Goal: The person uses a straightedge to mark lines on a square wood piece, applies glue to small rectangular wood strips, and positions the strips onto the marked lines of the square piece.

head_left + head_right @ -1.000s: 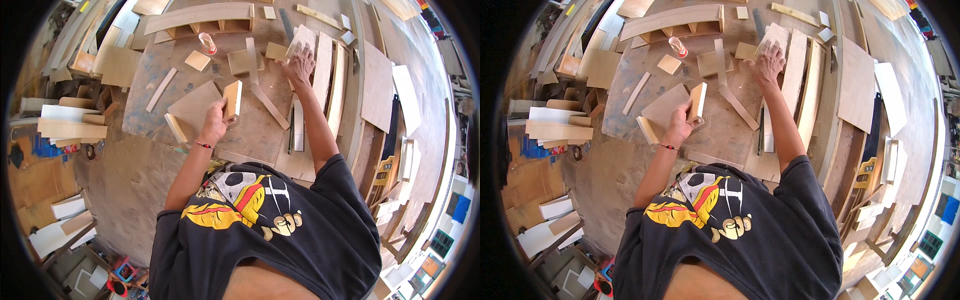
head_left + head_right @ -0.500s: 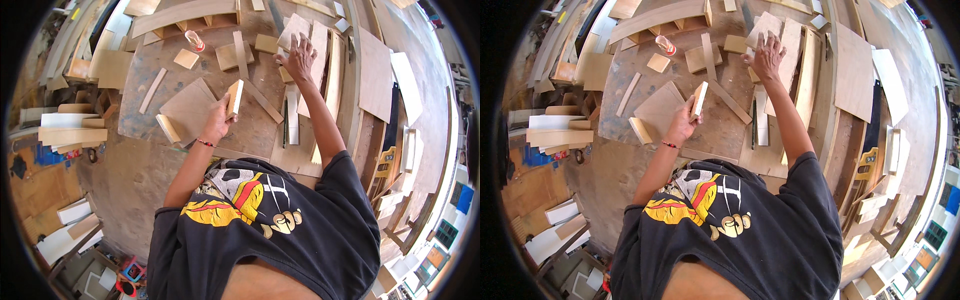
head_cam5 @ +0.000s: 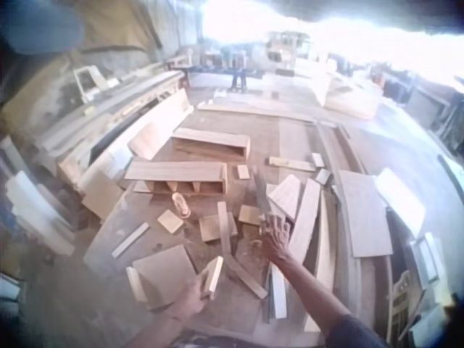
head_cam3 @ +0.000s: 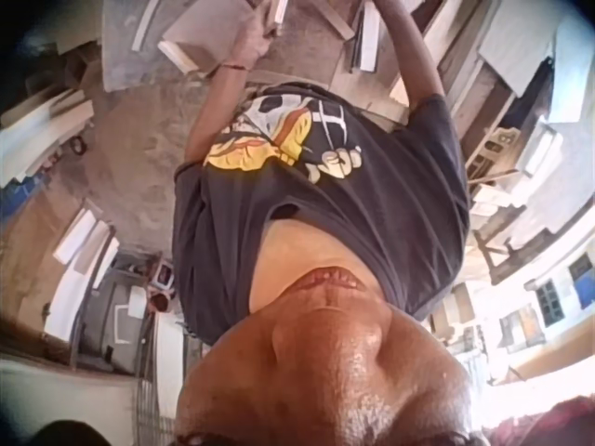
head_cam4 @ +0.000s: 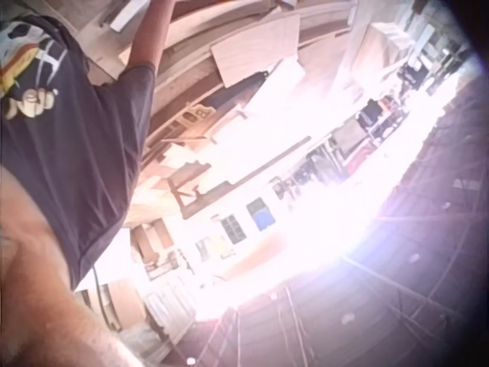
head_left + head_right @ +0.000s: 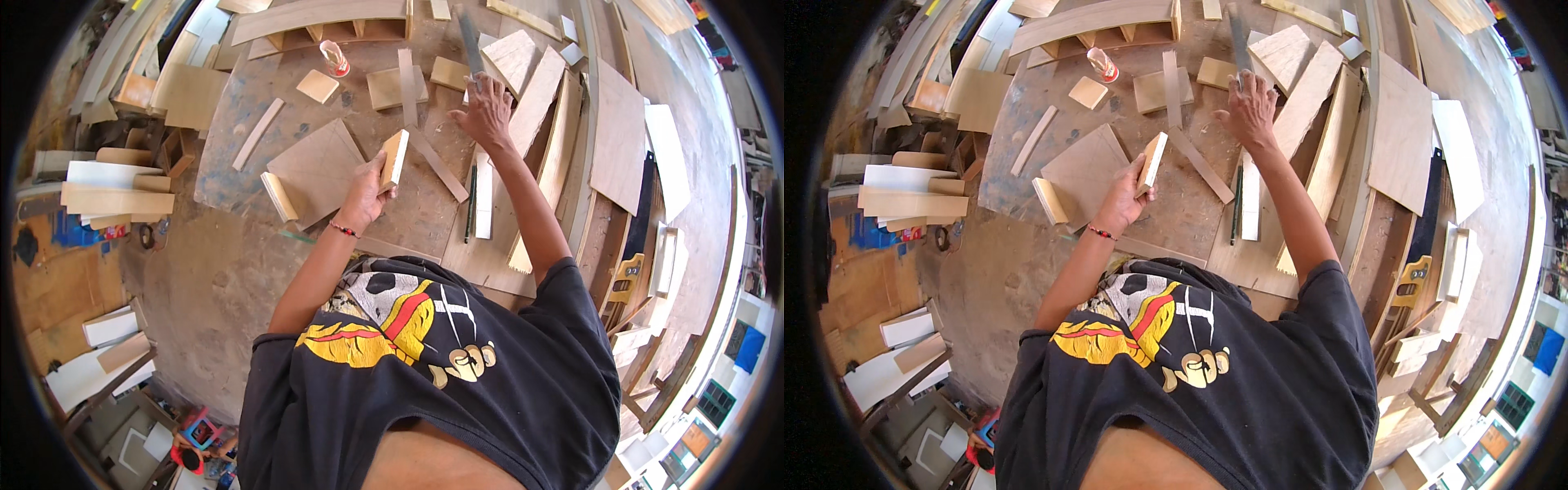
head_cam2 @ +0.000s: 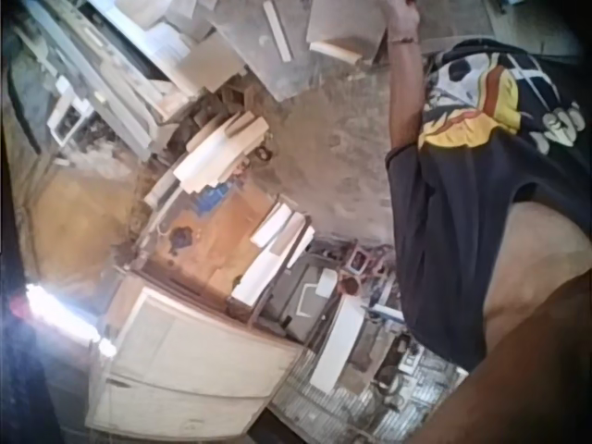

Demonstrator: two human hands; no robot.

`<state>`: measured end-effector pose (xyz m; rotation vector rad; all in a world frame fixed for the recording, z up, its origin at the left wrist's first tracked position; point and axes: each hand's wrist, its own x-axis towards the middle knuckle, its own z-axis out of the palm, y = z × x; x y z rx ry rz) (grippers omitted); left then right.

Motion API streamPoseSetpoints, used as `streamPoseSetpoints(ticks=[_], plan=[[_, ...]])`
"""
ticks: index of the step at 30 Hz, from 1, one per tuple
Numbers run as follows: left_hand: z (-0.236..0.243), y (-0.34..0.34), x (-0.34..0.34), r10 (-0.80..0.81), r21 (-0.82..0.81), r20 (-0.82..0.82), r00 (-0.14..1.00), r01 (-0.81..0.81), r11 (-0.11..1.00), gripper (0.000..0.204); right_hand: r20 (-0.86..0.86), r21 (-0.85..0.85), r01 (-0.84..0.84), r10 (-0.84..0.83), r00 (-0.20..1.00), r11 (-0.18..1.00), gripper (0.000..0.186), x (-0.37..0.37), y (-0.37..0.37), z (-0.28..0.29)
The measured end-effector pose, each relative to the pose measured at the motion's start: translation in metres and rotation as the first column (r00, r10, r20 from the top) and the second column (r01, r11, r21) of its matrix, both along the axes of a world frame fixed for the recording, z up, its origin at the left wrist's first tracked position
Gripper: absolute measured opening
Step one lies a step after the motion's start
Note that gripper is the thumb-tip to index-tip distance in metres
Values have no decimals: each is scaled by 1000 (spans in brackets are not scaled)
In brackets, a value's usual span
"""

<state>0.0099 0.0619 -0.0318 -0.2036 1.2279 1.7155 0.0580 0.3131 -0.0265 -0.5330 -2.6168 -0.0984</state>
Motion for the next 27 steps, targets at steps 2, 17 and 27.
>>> streamPoseSetpoints(ticks=[2, 17, 27], plan=[[3, 1, -2, 12, 62, 14, 1000, -13, 998, 37, 9, -18, 110, -109, 994, 994, 59, -2, 3, -3], [9, -5, 4, 76, 37, 2, 997, -76, 996, 28, -492, -421, 82, -303, 816, 904, 24, 27, 2, 39], [12, -3, -3, 41, 90, 36, 999, -44, 995, 44, -481, -576, -12, -327, 814, 817, 25, 73, -74, 26]])
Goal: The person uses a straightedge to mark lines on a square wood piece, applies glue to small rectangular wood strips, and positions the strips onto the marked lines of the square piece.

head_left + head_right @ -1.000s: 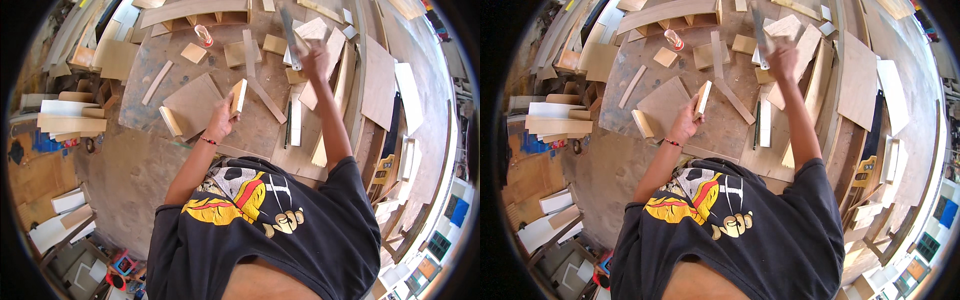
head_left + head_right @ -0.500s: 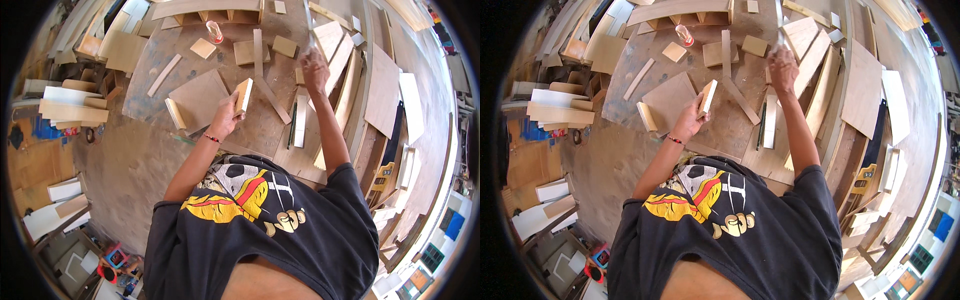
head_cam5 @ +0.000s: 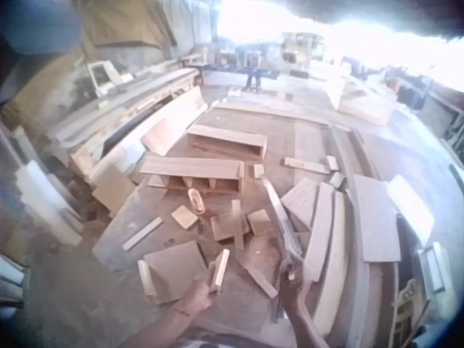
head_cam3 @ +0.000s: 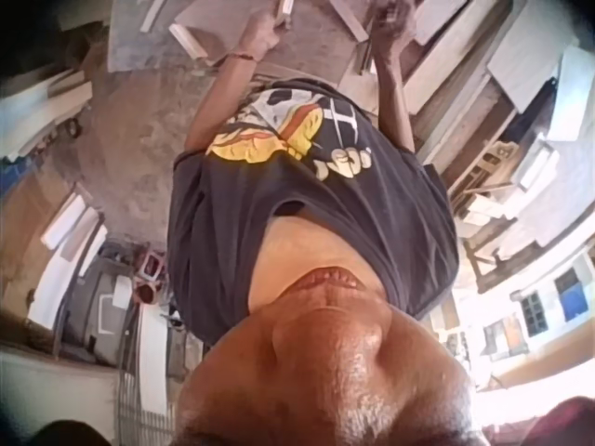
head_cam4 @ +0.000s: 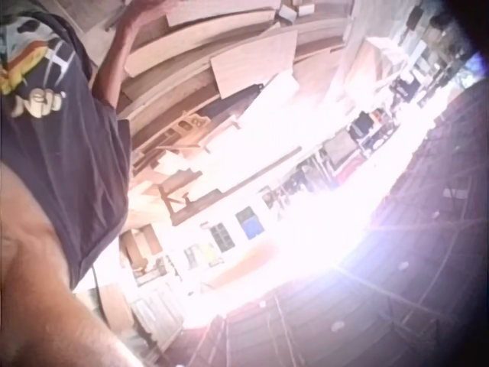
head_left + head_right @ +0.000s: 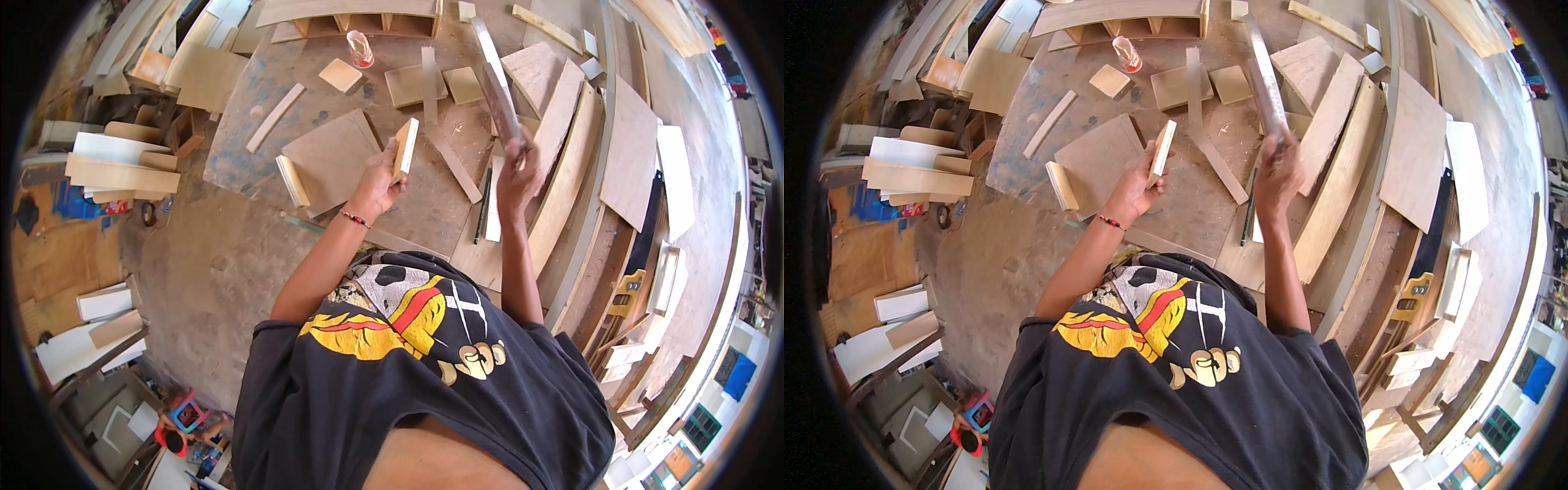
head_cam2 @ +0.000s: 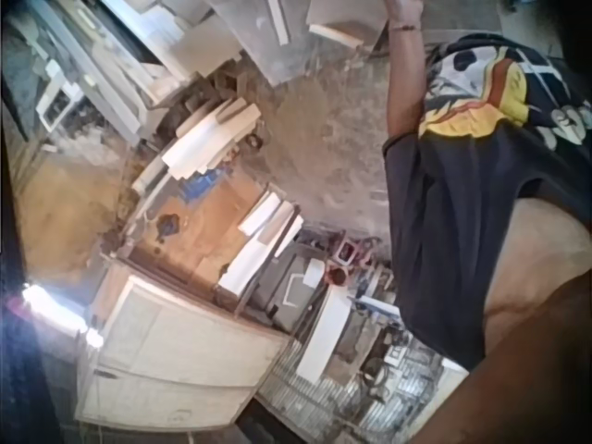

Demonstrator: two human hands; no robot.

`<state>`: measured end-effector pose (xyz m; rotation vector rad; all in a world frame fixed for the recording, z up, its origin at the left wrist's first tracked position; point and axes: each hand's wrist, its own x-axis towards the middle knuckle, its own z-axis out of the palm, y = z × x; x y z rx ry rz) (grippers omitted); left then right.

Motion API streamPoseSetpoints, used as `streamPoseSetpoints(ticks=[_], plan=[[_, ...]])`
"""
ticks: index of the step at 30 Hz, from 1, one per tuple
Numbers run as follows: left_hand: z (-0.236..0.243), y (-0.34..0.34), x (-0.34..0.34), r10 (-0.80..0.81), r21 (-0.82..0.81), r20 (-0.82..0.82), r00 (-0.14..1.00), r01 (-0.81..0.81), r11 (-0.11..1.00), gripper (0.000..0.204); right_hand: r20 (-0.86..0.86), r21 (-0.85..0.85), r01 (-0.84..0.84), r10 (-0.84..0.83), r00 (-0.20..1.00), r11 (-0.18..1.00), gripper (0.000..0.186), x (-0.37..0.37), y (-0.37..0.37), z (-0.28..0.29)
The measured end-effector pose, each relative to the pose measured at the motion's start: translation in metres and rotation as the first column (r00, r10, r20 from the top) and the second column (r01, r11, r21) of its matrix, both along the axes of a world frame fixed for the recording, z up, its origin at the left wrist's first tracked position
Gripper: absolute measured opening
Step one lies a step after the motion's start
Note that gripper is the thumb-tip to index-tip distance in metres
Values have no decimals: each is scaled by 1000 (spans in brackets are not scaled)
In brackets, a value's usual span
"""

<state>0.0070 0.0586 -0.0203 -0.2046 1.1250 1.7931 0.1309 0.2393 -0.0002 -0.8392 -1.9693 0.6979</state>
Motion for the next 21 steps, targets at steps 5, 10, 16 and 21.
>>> streamPoseSetpoints(ticks=[5, 10, 16, 21], plan=[[-11, -4, -7, -99, 295, 115, 988, 61, 953, 45, 322, 65, -212, 181, 929, 975, 41, 7, -29, -36], [-11, -6, -6, 8, 264, 83, 997, -30, 964, 36, 505, 60, -135, 86, 859, 989, 59, -17, -30, -30], [14, 2, 2, 138, 88, -195, 971, -123, 988, 31, 584, -97, 20, 41, 811, 995, 63, -48, -17, -20], [1, -6, -1, -31, -263, -619, 785, -170, 950, 36, 365, -152, -176, 221, 904, 973, 57, -22, -19, -19]])
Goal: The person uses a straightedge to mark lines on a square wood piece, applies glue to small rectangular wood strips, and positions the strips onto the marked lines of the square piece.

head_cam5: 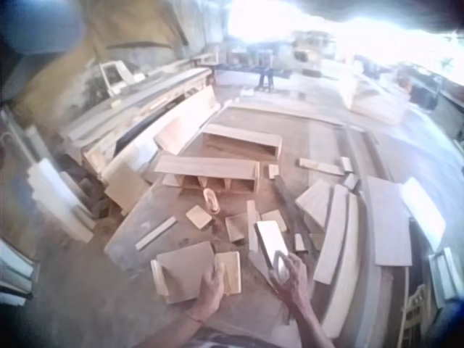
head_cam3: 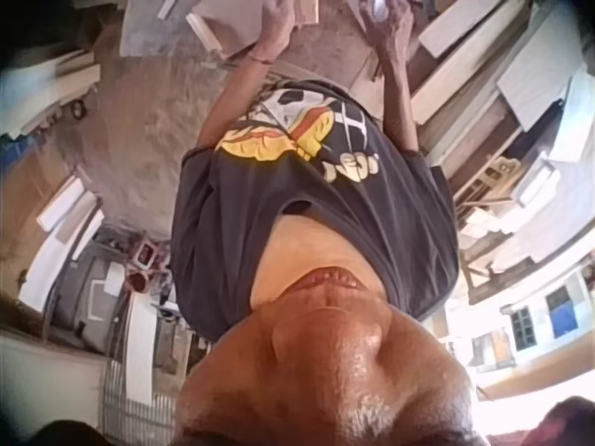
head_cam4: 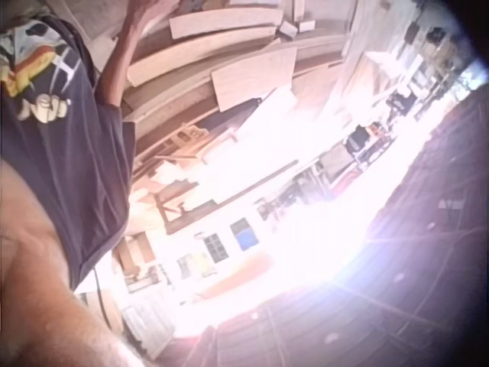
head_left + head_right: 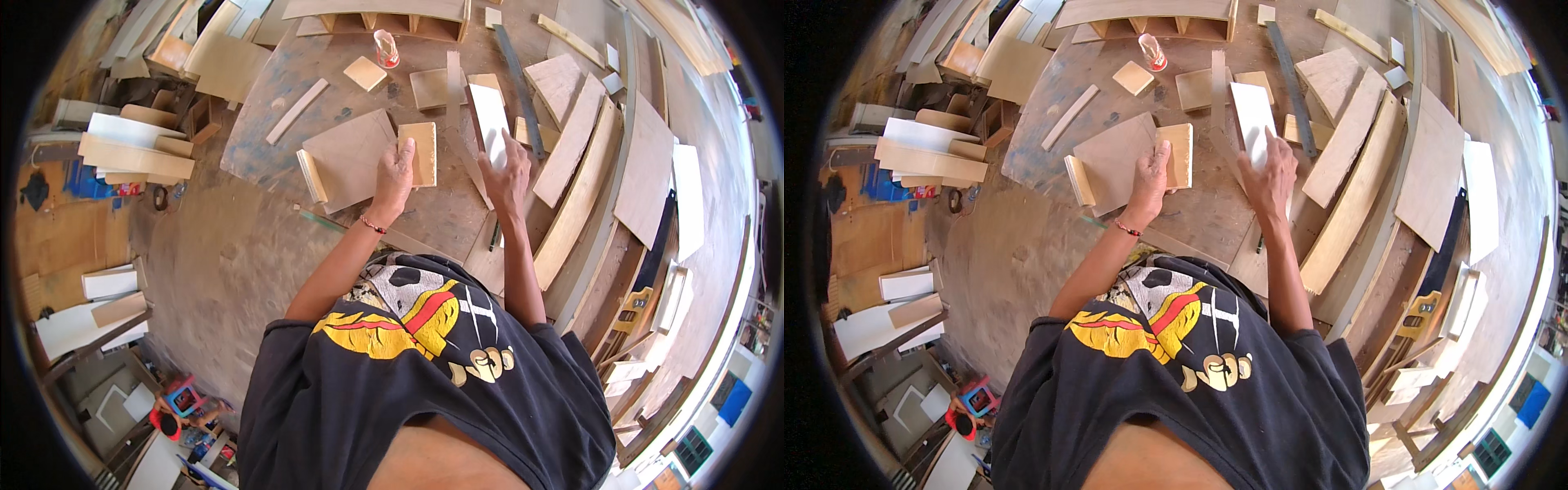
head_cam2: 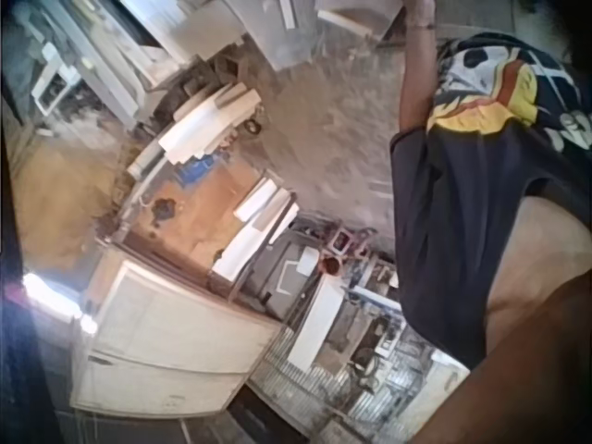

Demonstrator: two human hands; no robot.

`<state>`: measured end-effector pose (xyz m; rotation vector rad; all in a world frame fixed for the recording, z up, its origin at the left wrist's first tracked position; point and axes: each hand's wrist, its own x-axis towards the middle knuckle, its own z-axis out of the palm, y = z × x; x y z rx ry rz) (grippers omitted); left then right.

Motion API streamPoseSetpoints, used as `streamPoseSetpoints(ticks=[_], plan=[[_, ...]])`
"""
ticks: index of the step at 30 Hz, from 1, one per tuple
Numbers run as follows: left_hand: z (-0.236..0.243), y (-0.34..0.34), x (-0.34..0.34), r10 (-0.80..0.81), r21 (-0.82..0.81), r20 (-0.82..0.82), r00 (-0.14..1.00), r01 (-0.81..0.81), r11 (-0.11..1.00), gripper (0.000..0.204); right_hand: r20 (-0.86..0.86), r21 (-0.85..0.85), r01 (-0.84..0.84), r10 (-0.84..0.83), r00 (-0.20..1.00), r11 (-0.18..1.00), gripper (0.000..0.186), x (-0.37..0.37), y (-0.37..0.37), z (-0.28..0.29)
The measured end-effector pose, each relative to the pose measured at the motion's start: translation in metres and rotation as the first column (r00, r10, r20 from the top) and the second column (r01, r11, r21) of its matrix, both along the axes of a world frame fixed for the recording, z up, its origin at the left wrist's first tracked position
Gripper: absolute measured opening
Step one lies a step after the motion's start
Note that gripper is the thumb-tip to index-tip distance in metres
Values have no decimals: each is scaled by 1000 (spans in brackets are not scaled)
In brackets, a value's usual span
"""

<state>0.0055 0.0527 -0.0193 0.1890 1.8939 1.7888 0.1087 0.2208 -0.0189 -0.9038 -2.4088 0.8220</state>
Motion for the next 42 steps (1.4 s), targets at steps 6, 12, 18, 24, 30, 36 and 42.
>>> streamPoseSetpoints(ticks=[6, 12, 18, 24, 30, 36, 42], plan=[[2, -2, -2, 135, -129, -184, 974, -160, 979, 38, -71, 89, -322, 328, 942, 943, 48, 32, -72, 39], [27, 1, 16, -71, -370, -531, 845, -156, 916, 28, -104, 50, -189, 193, 976, 981, 43, -15, -70, 39], [30, -6, 2, 130, -242, -556, 821, -309, 920, 29, -121, 56, -311, 315, 941, 949, 46, -3, -90, 48], [20, -11, 21, 25, -245, -529, 848, -181, 952, 30, -108, 9, -252, 252, 962, 968, 44, -6, -90, 39], [21, -11, 11, 154, -183, -480, 863, -270, 945, 35, -89, -49, -299, 294, 952, 953, 46, -1, -85, 51], [13, -33, -16, 303, -127, -238, 923, -338, 932, 40, -136, -416, -349, 321, 937, 840, 53, 51, -72, 66], [22, -21, -6, 228, -240, -404, 886, -343, 908, 38, -61, -212, -374, 369, 927, 903, 53, 44, -79, 64]])
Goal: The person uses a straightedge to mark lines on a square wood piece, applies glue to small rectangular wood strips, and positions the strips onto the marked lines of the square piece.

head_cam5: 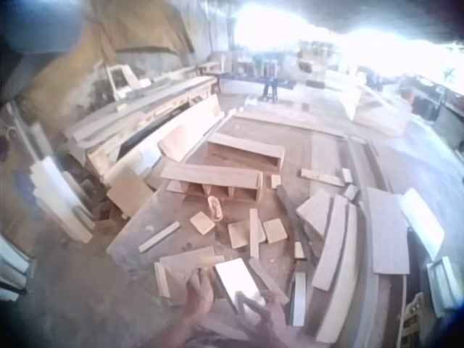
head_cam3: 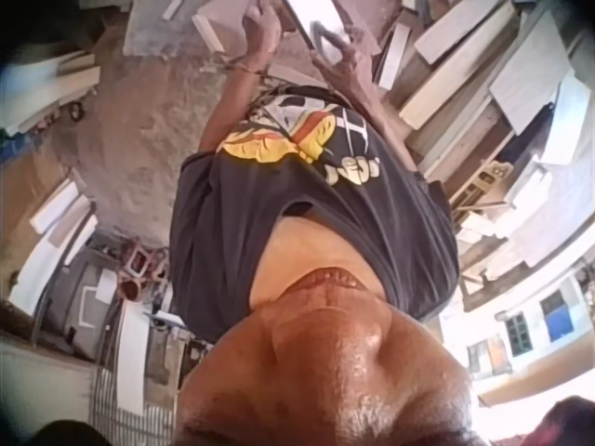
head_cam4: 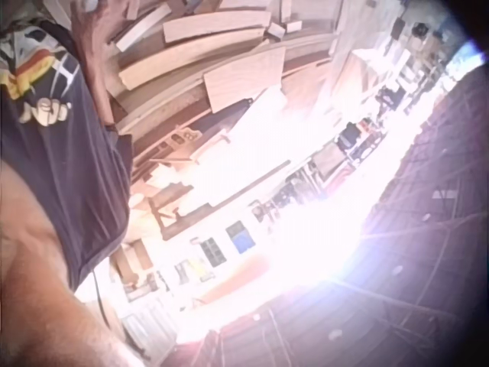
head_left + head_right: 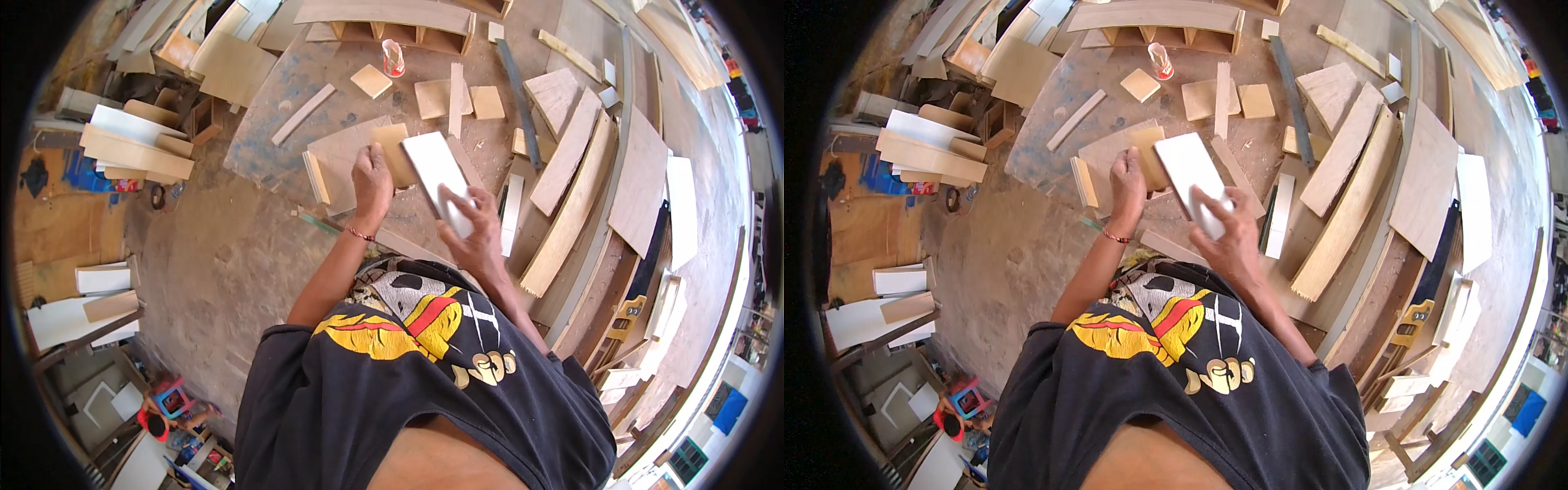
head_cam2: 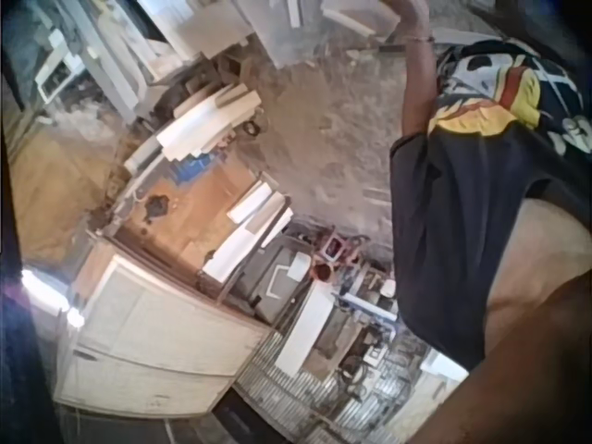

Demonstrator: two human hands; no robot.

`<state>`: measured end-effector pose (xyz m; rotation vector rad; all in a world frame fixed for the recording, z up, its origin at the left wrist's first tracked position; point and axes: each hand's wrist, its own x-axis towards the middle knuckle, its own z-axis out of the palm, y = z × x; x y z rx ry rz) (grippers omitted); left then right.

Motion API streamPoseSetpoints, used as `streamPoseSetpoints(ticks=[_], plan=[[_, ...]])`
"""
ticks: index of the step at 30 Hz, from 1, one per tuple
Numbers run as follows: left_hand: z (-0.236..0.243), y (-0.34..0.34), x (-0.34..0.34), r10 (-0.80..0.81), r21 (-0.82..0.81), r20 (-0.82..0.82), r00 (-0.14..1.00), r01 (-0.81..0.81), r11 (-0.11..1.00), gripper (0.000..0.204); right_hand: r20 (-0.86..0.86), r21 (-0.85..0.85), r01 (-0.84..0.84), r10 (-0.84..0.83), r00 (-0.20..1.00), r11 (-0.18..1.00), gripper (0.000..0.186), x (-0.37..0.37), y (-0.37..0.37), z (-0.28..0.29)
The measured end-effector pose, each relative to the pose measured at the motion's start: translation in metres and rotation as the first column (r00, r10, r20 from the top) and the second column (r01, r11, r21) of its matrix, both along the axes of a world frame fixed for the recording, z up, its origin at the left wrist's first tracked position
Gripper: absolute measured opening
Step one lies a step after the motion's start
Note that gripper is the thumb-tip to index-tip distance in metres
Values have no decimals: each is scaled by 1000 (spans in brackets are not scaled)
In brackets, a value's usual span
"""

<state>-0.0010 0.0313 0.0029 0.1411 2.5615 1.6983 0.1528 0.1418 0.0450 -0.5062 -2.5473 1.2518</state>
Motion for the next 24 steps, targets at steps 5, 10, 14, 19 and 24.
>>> streamPoseSetpoints(ticks=[5, 10, 14, 19, 24], plan=[[4, 11, 27, -188, -59, -124, 974, 182, 982, 37, -21, 143, 153, -151, 988, 978, 50, -47, 4, -7], [-9, -12, -8, -24, 13, 3, 1000, 24, 1000, 40, 8, 90, -82, 81, 997, 993, 52, -15, -14, 2], [1, -9, -3, -67, -7, 62, 996, 67, 998, 40, 30, 74, -36, 34, 999, 997, 54, -14, -7, -3], [-34, -3, 10, -152, 152, 59, 987, 142, 978, 40, 35, 3, 73, -73, 997, 997, 52, -36, 6, -2], [-20, -22, -14, -16, 307, 311, 950, -85, 948, 42, 280, -172, -108, 154, 948, 979, 52, 10, 10, 22]])
